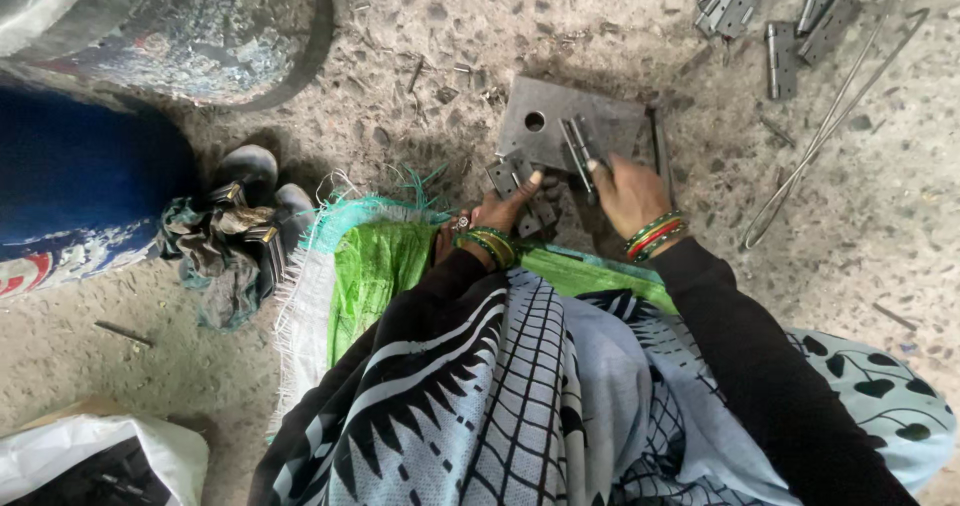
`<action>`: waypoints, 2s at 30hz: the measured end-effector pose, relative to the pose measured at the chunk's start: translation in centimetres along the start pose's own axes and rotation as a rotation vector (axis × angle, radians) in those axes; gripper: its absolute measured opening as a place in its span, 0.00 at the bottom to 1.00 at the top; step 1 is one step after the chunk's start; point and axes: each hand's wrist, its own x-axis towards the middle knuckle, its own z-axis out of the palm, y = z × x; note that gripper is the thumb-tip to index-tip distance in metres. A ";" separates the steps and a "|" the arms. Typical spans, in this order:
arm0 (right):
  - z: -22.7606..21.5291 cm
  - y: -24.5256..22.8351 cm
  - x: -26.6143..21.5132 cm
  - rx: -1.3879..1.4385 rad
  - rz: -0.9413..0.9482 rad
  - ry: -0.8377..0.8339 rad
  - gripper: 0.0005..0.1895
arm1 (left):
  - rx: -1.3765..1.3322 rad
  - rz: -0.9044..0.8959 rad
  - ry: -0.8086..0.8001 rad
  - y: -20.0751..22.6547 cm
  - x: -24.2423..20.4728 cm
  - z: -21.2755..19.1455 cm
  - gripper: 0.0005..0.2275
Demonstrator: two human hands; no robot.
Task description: The person sits on the floor and repeatedly picks up small metal hinge plates and pins, places them on a metal block, and uses a hammer to drive the pins into the plates. Finished assemblies are set aside in a growing pile.
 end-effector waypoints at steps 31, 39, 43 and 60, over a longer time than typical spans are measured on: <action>-9.2 19.7 10.7 -0.702 0.166 0.489 0.23 | -0.133 0.122 -0.086 -2.6 1.3 0.0 0.32; -9.3 26.3 7.4 -0.439 0.245 0.491 0.17 | -0.056 -0.019 -0.066 -1.3 0.2 -0.4 0.39; -7.1 20.6 3.3 0.704 0.644 0.444 0.18 | 0.065 0.003 -0.083 -0.4 -0.8 -0.7 0.36; 0.0 5.6 3.2 0.352 0.419 0.054 0.49 | -0.013 0.024 -0.133 0.3 -0.8 -1.5 0.42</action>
